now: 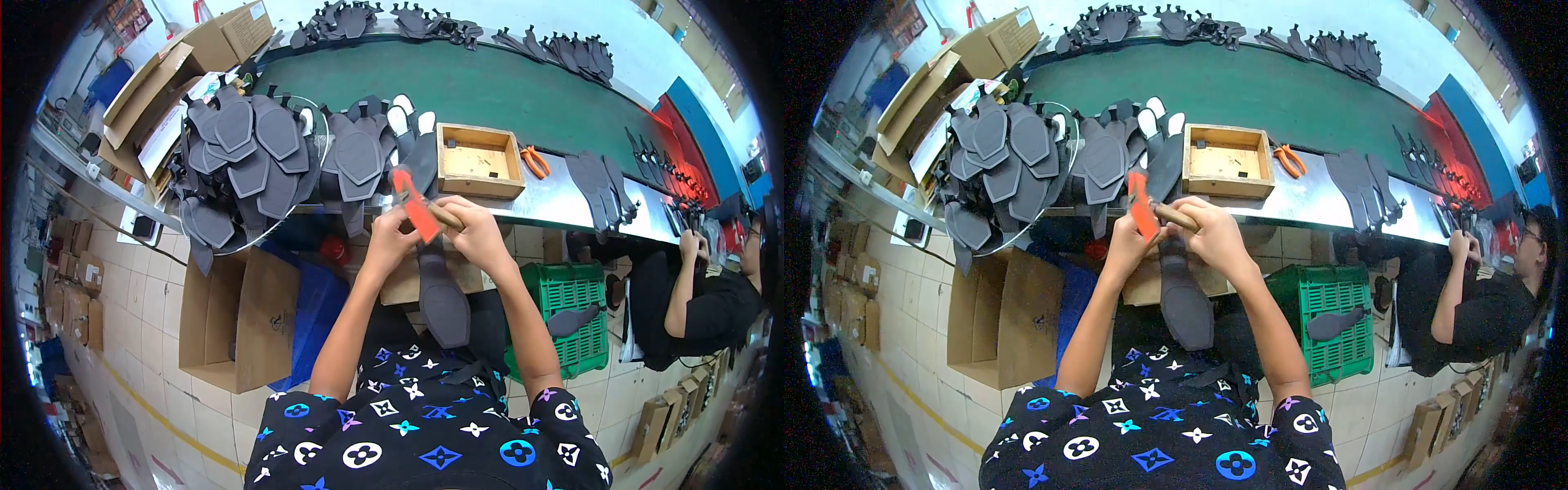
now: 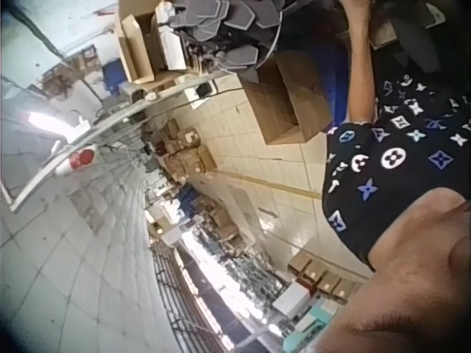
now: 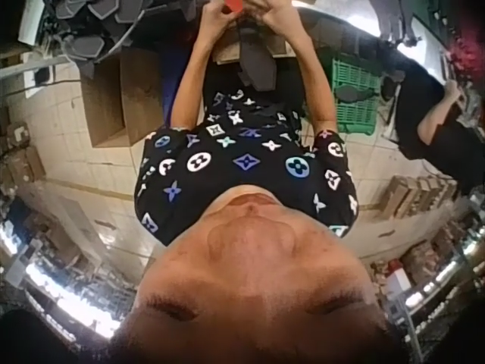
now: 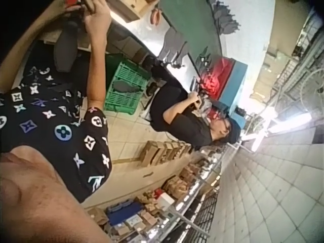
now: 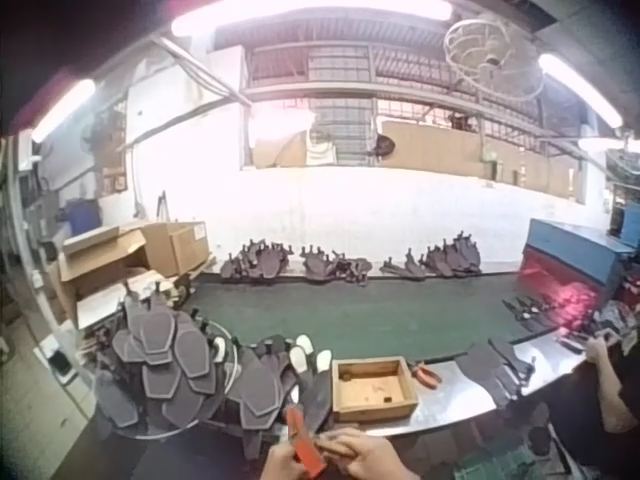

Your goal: Using a hammer and manual dexterity to assemble and shape shoe components at a manufacturing workbench.

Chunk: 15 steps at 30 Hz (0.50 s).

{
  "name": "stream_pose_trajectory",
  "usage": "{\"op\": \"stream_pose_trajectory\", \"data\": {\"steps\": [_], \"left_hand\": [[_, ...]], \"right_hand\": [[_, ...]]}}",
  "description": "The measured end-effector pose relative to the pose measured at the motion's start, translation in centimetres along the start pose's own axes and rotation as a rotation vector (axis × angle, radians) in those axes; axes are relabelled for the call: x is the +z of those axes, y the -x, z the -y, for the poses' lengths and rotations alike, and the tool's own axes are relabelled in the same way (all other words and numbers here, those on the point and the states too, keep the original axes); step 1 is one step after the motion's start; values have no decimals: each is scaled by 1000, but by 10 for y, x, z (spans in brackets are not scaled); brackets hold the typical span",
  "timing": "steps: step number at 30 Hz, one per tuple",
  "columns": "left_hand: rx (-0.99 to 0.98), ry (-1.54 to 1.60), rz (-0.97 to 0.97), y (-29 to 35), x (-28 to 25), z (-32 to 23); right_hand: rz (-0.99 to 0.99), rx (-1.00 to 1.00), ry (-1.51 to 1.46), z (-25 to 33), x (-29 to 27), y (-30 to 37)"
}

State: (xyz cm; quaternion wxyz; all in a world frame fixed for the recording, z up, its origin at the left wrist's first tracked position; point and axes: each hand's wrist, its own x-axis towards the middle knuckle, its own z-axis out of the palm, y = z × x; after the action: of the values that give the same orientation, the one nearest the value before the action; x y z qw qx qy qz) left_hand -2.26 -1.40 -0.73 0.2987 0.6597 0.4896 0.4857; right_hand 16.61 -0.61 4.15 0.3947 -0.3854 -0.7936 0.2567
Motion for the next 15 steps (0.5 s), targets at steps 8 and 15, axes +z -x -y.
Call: {"op": "stream_pose_trajectory", "data": {"steps": [8, 15], "left_hand": [[-163, 275, 97, -1, 0, 8], [-168, 346, 85, 0, 1, 8]], "right_hand": [[-91, 128, -25, 25, 0, 25], [-186, 208, 9, 77, -23, 74]]}}
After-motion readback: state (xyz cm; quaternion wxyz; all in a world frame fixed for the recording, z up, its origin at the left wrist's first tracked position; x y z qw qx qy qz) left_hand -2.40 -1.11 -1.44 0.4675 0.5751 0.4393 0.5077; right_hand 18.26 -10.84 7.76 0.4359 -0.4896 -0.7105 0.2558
